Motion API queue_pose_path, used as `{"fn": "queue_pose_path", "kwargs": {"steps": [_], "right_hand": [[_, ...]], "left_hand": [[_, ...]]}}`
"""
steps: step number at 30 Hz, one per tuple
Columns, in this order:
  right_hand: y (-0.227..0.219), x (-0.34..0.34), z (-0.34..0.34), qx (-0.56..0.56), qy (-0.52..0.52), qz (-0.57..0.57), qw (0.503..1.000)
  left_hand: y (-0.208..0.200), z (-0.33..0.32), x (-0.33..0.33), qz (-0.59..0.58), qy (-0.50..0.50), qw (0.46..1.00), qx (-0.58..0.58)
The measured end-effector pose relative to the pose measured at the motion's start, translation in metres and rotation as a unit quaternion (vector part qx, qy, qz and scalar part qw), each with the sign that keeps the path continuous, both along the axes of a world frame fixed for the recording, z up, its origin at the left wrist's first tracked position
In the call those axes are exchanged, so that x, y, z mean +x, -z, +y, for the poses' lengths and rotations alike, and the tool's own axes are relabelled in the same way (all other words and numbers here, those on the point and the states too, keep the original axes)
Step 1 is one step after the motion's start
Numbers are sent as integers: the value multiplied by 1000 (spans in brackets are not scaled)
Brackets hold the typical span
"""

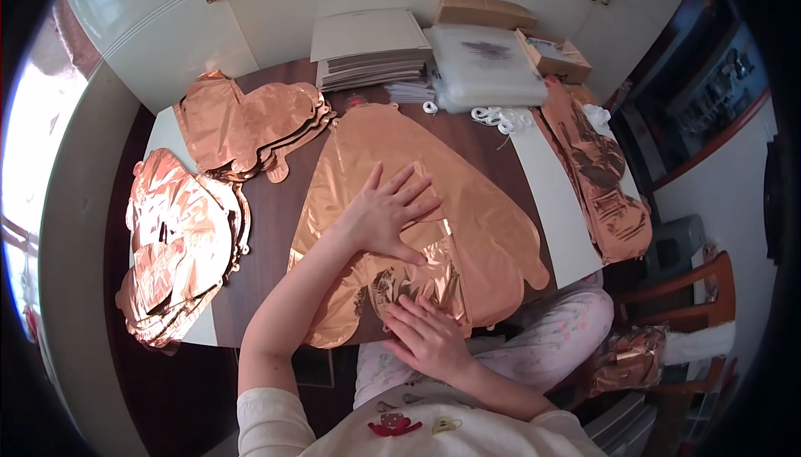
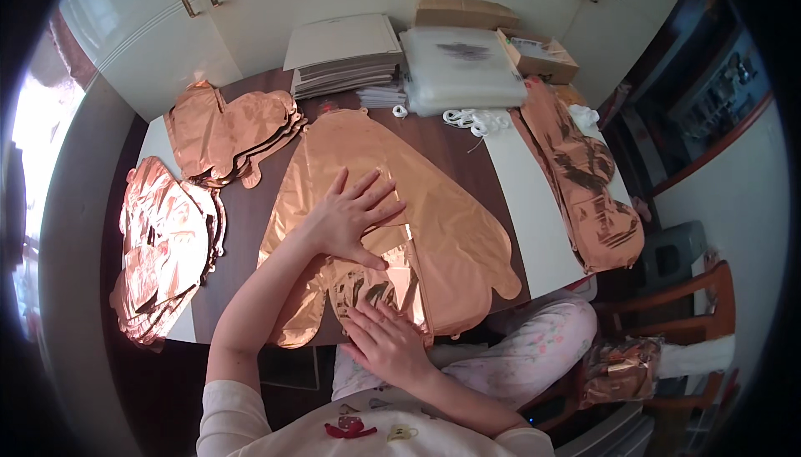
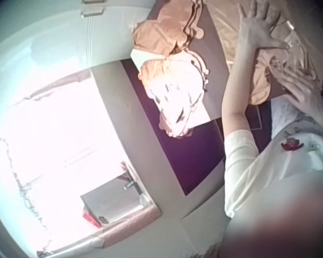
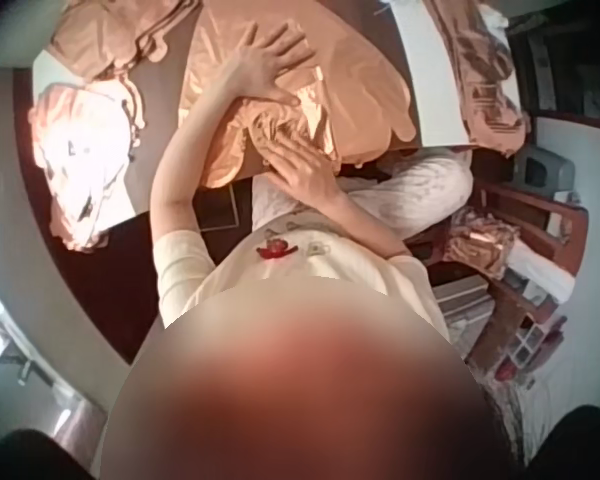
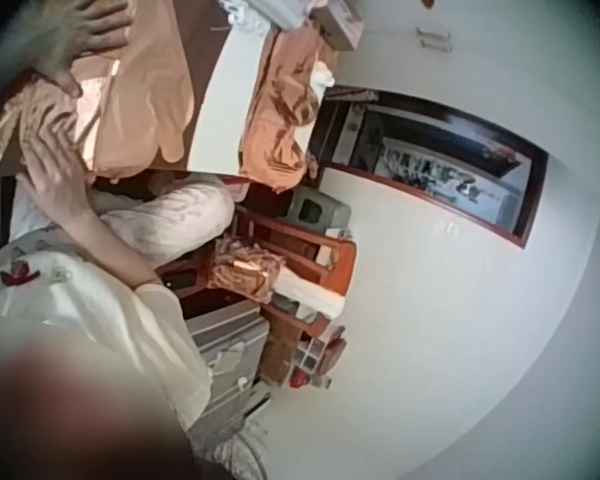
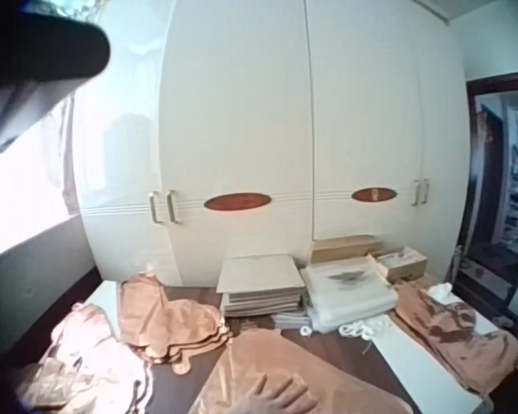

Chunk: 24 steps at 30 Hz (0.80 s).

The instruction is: The person is folding and organizing rose gold foil balloons at a table.

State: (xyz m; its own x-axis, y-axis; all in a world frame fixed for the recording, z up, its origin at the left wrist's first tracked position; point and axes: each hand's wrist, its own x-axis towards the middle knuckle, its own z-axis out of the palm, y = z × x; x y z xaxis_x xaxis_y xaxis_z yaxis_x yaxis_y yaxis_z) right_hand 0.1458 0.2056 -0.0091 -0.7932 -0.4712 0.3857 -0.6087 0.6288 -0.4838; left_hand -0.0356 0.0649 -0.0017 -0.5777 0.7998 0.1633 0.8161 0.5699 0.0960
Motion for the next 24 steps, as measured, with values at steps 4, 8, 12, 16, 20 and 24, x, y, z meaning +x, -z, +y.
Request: {"fn": "queue_pose_path", "kwargs": {"steps": [4,8,12,16,20,24], "right_hand": [[-22,-13,27,-16,-23,-13,1000],[-19,-50,68,46,111,18,993],[-6,-52,78,139,56,3,989],[-9,-53,79,166,46,5,985],[-8,-58,87,201,17,1,979],[-22,-73,94,249,-36,-55,966]], "left_hand": [[2,-2,0,-8,-5,1000,-9],[-2,-1,1,-3,-3,1000,-9],[-1,0,0,-13,-3,1000,-16],[-1,-1,0,-28,0,999,-14],[-4,-2,1,-31,-1,999,-15],[-5,-3,0,-36,-1,999,-20]]}}
